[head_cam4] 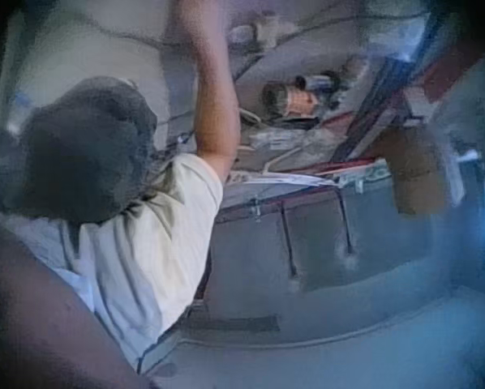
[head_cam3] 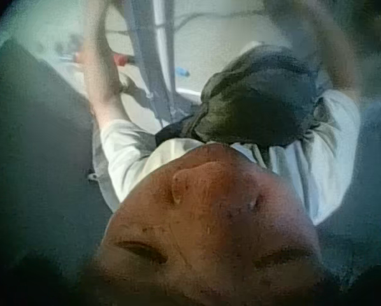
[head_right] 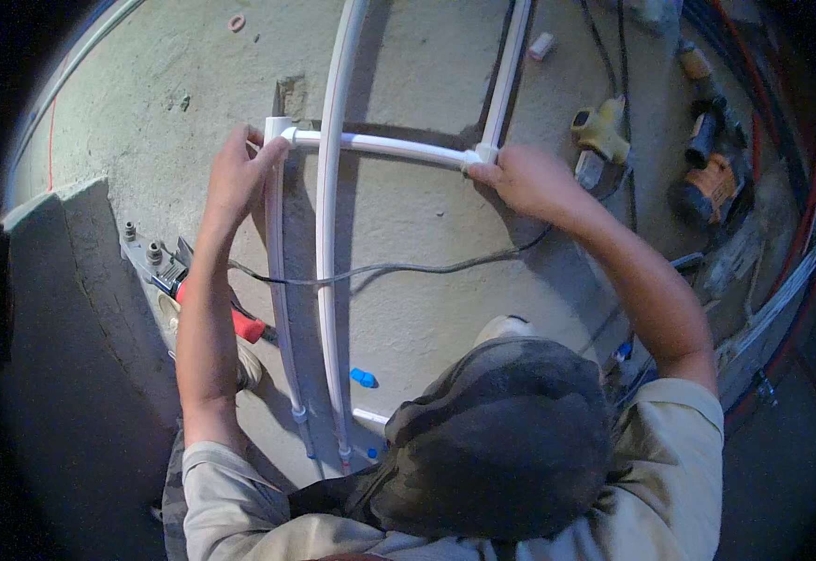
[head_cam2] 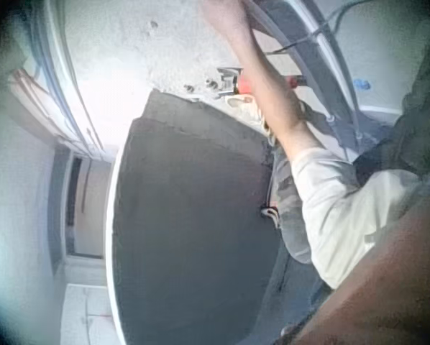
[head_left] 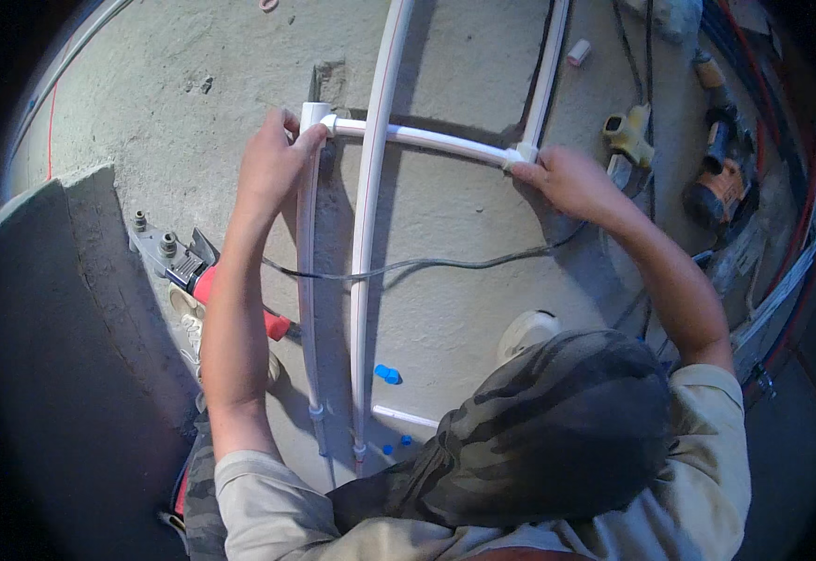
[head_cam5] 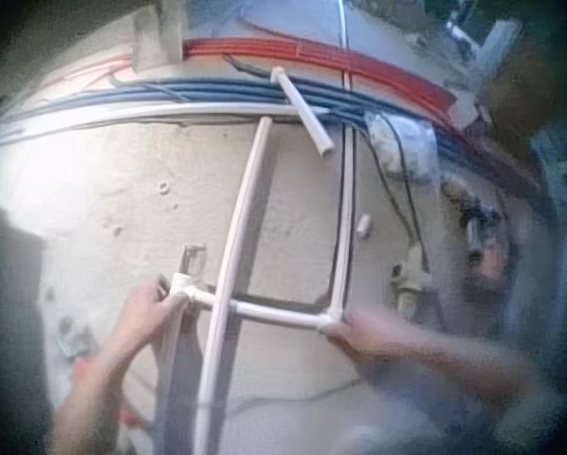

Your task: The person assembles a PVC pipe structure on the floor. They use a red heat gun to soften the pipes and fittings, then connect them by hand to form a rectangular frame.

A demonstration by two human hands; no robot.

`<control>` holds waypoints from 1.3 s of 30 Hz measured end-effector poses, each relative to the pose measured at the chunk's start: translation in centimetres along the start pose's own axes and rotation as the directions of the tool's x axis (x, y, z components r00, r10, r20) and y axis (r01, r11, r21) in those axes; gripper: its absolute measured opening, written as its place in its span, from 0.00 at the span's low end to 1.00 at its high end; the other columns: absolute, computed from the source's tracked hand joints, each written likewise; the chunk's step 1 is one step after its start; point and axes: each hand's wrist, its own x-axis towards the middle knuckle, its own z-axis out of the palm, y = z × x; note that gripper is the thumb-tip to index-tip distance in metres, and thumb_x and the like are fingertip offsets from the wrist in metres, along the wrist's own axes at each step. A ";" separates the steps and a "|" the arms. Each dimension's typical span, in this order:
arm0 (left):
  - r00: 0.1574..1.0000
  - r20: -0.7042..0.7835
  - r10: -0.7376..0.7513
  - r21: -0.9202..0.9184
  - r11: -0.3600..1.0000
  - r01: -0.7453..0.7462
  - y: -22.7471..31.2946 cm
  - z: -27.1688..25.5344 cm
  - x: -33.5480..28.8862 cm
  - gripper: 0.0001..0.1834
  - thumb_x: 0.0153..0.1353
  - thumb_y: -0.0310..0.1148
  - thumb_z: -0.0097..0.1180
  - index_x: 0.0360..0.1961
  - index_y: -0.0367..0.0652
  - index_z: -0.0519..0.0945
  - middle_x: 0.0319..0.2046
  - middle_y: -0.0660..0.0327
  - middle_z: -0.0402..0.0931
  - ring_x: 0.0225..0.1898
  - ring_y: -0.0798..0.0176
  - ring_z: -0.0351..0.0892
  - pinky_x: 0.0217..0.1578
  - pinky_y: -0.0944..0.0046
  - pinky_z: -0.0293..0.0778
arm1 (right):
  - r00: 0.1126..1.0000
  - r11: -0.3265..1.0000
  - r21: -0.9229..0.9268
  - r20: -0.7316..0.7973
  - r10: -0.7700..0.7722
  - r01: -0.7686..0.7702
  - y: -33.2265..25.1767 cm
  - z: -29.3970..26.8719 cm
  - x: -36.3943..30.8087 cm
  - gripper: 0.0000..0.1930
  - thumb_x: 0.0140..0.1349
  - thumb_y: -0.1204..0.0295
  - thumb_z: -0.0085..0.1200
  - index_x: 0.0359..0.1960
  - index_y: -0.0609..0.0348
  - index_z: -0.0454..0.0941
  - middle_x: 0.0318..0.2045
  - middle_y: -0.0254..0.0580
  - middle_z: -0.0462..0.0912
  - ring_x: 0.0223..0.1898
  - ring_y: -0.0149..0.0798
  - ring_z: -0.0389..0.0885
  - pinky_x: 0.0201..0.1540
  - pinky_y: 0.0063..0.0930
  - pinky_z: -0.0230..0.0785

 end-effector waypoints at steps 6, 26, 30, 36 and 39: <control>0.965 0.093 0.246 -0.019 0.969 -0.246 0.9 -1.1 1.1 0.15 0.67 0.37 0.62 0.41 0.35 0.73 0.25 0.56 0.77 0.22 0.65 0.78 0.18 0.63 0.71 | 0.999 0.977 0.210 -0.003 -0.032 0.031 0.0 0.3 0.9 0.24 0.68 0.53 0.56 0.28 0.65 0.86 0.21 0.52 0.82 0.25 0.48 0.83 0.35 0.43 0.72; 0.984 0.064 0.165 -0.043 0.986 -0.163 0.9 -0.4 0.9 0.18 0.63 0.38 0.66 0.38 0.35 0.73 0.26 0.46 0.78 0.27 0.47 0.79 0.32 0.51 0.73 | 0.999 0.886 0.463 0.003 -0.049 0.042 2.1 1.9 2.0 0.18 0.67 0.62 0.58 0.24 0.65 0.83 0.14 0.41 0.80 0.16 0.35 0.80 0.24 0.32 0.70; 0.989 0.079 0.122 -0.052 0.992 -0.119 1.1 -0.3 0.7 0.18 0.64 0.38 0.65 0.40 0.34 0.74 0.27 0.47 0.79 0.28 0.52 0.79 0.33 0.54 0.74 | 0.997 0.884 0.462 -0.066 -0.047 0.072 2.2 2.2 1.8 0.18 0.66 0.62 0.60 0.24 0.65 0.83 0.13 0.41 0.79 0.15 0.32 0.79 0.22 0.31 0.69; 0.988 0.046 0.147 0.012 0.989 -0.148 1.3 -0.1 0.5 0.18 0.65 0.39 0.65 0.41 0.33 0.75 0.28 0.46 0.80 0.30 0.52 0.80 0.34 0.54 0.74 | 0.994 0.875 0.472 -0.066 -0.091 0.111 2.4 2.5 1.8 0.17 0.67 0.63 0.60 0.25 0.65 0.82 0.13 0.38 0.77 0.15 0.30 0.77 0.21 0.30 0.68; 0.992 0.054 0.115 0.017 0.993 -0.116 1.2 0.0 0.5 0.19 0.65 0.40 0.64 0.41 0.34 0.74 0.28 0.47 0.79 0.29 0.53 0.79 0.35 0.55 0.74 | 0.990 0.858 0.495 -0.090 -0.110 0.141 2.7 2.5 1.8 0.16 0.67 0.64 0.59 0.25 0.66 0.82 0.13 0.38 0.77 0.15 0.29 0.77 0.21 0.30 0.67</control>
